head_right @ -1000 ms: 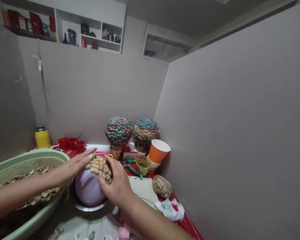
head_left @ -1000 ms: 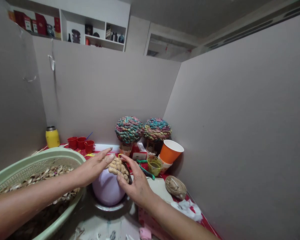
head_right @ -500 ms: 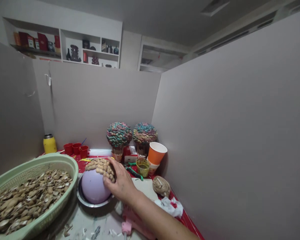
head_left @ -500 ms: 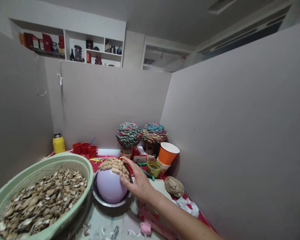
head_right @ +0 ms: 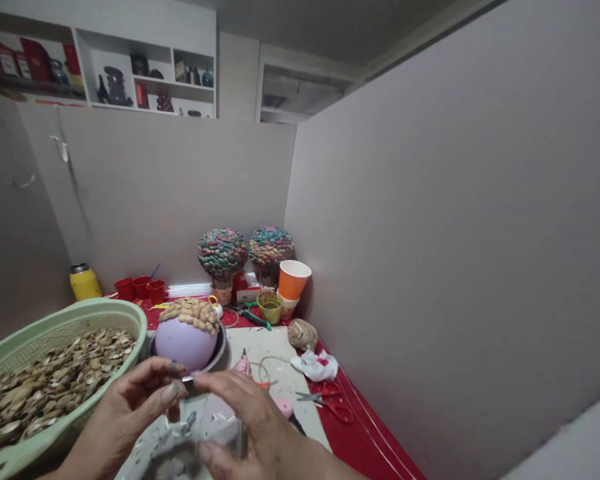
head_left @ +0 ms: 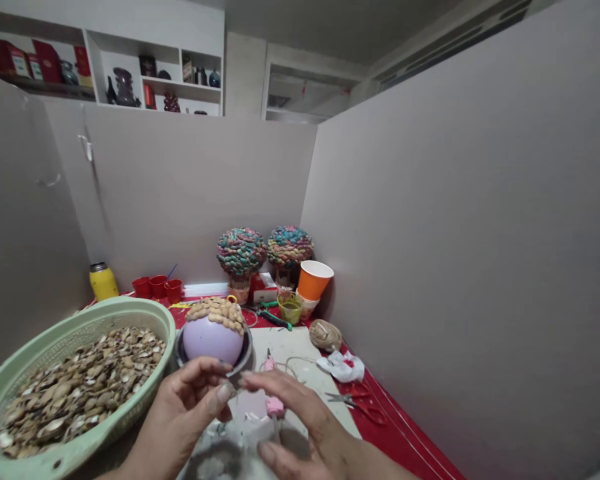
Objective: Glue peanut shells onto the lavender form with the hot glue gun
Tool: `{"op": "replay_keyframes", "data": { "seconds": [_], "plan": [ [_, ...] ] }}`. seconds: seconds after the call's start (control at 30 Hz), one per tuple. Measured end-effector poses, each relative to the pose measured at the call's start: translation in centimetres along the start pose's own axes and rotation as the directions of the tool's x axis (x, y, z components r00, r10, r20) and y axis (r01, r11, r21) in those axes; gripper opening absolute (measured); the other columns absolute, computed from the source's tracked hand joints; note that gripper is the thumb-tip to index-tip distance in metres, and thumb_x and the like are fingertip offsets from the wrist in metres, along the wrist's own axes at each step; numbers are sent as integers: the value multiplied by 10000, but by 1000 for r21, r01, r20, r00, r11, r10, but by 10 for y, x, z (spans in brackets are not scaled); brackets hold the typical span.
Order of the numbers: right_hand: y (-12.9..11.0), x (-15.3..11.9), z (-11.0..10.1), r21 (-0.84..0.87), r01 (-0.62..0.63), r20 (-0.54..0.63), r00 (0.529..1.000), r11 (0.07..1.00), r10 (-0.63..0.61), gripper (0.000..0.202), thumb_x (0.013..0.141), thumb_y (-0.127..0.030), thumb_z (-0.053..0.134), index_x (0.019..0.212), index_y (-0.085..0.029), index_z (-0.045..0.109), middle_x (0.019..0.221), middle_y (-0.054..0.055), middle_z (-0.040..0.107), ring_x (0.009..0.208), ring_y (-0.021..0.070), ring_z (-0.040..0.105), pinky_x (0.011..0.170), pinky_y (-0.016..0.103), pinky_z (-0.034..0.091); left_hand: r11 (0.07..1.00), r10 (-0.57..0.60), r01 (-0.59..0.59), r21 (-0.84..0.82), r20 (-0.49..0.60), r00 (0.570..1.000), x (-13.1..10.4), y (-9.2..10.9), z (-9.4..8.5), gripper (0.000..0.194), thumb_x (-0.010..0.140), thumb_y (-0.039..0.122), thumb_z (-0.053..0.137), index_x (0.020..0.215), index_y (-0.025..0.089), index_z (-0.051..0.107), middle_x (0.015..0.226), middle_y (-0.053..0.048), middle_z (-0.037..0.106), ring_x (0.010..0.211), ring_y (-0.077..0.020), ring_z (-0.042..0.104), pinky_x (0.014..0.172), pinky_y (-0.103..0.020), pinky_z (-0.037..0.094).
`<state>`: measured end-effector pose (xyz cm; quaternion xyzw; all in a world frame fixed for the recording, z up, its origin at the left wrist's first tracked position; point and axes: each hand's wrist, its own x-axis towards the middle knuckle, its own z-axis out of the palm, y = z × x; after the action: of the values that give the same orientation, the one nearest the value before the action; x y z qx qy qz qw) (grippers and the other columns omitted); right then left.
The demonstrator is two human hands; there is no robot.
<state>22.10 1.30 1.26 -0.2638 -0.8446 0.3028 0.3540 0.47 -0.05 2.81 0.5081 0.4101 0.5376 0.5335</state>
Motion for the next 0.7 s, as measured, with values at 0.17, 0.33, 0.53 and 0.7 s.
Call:
{"op": "replay_keyframes", "data": {
  "seconds": [0.17, 0.33, 0.53, 0.7],
  "plan": [
    [-6, -13, 1, 92, 32, 133, 990, 995, -44, 619, 861, -349, 644, 1423, -251, 405, 1270, 106, 592, 1168, 221, 543, 1040, 366, 383, 999, -14, 16, -30, 75, 997, -6, -11, 9, 193, 697, 330, 796, 740, 164, 707, 645, -9, 665, 615, -145, 612, 618, -241, 493],
    [-6, -21, 7, 235, -33, 173, 985, 971, -8, 703, 876, -458, 623, 1476, -257, 315, 1160, 107, 652, 1140, 221, 569, 1059, 397, 344, 996, -1, 2, -92, 13, 1000, -8, -19, 14, 198, 678, 307, 812, 659, 157, 684, 657, 16, 625, 563, -98, 550, 580, -207, 461],
    [1, -34, 26, 799, -345, 347, 934, 492, 92, 1038, 663, -479, 832, 1491, -296, 232, 953, 48, 677, 801, 145, 637, 778, 255, 467, 990, 43, -46, -130, -27, 999, -9, -21, 24, 256, 723, 342, 778, 649, 161, 613, 582, 45, 543, 540, -83, 462, 539, -183, 407],
    [-8, -47, 17, 802, -405, 360, 914, 438, 187, 1006, 661, -539, 809, 1477, -255, 292, 925, 55, 661, 775, 149, 615, 751, 243, 445, 995, 96, -99, 24, 79, 992, -10, -15, 31, 304, 836, 396, 656, 662, 173, 544, 587, 49, 456, 542, -96, 400, 514, -195, 386]
  ]
}}
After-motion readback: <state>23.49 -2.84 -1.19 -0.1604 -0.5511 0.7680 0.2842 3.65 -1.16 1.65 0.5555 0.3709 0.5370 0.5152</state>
